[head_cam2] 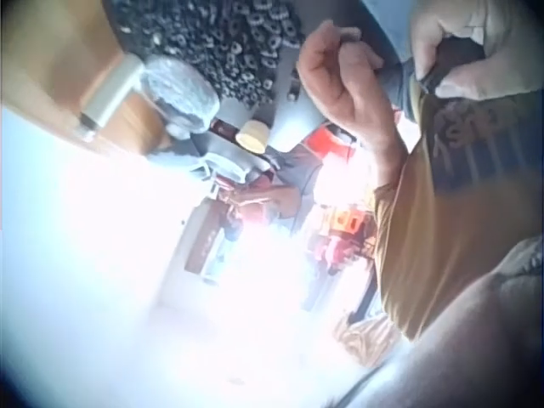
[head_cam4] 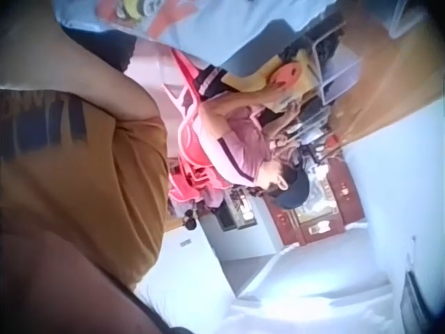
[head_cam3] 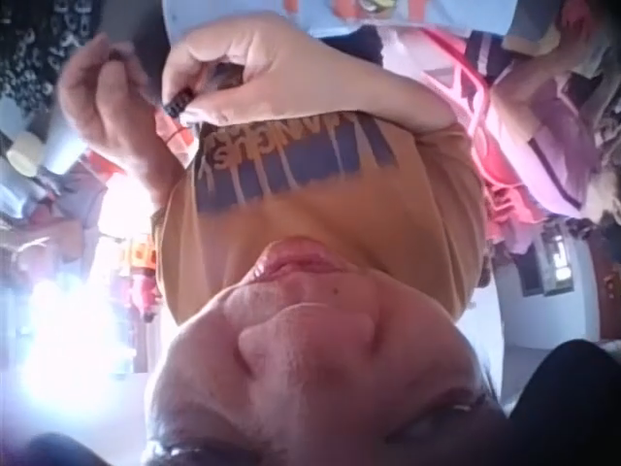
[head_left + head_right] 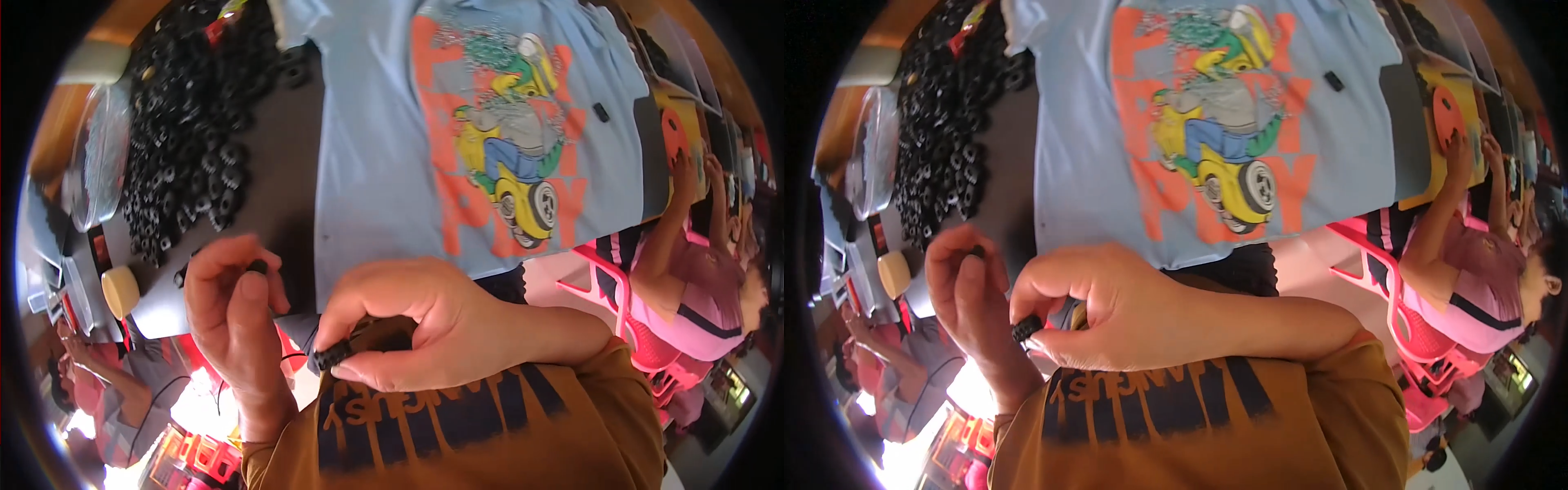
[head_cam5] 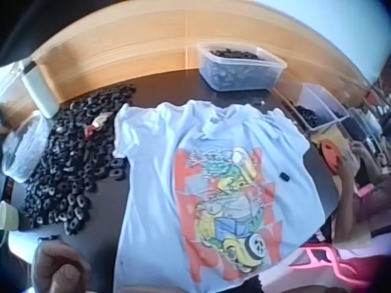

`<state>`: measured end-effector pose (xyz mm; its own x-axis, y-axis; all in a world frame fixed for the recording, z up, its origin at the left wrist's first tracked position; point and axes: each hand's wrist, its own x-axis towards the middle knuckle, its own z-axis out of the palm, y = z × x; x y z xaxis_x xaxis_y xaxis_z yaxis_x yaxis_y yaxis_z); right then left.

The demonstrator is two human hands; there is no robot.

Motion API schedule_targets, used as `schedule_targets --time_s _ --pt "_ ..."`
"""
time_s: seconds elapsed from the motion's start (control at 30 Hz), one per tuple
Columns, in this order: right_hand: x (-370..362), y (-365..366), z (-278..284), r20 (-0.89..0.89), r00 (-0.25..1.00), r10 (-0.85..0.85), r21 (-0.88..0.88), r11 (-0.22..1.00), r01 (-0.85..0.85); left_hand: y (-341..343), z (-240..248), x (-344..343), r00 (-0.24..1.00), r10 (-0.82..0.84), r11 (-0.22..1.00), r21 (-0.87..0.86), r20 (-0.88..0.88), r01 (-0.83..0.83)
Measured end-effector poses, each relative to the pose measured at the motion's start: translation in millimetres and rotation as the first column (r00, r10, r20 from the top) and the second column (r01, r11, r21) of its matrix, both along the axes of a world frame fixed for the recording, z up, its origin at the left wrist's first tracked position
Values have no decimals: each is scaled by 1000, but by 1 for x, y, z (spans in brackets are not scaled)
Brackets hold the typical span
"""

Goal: Assembling small black plastic components by manually inserting internal parts.

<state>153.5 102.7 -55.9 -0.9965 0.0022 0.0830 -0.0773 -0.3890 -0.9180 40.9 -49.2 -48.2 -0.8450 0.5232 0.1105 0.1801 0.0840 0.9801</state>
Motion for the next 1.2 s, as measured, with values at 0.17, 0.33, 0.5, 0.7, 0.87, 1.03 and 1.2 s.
schedule_targets --time_s 0.17,0.33,0.5,0.7,0.87,1.03,1.2 --pt "16 10 -4 75 997 1 -188 982 13 48 11 -6 844 -297 954 162 446 251" --pt "19 17 -14 -56 980 -191 -108 977 184 90 22 -1 673 -347 936 279 653 213" --pt "16 21 -27 -303 883 -358 111 907 406 112 24 2 907 -385 873 -254 169 417" --pt "14 18 -35 -429 764 -481 55 831 554 136 4 -7 538 -685 725 -535 -491 434" --pt "15 27 -32 -348 780 -520 49 821 569 145 2 -10 374 -709 705 -596 -598 385" --pt "11 29 -28 -247 799 -548 84 810 581 134 16 -18 658 -628 768 -468 -415 438" --pt "12 33 -26 -250 842 -477 230 816 530 89 35 -10 882 -375 914 -42 287 403"
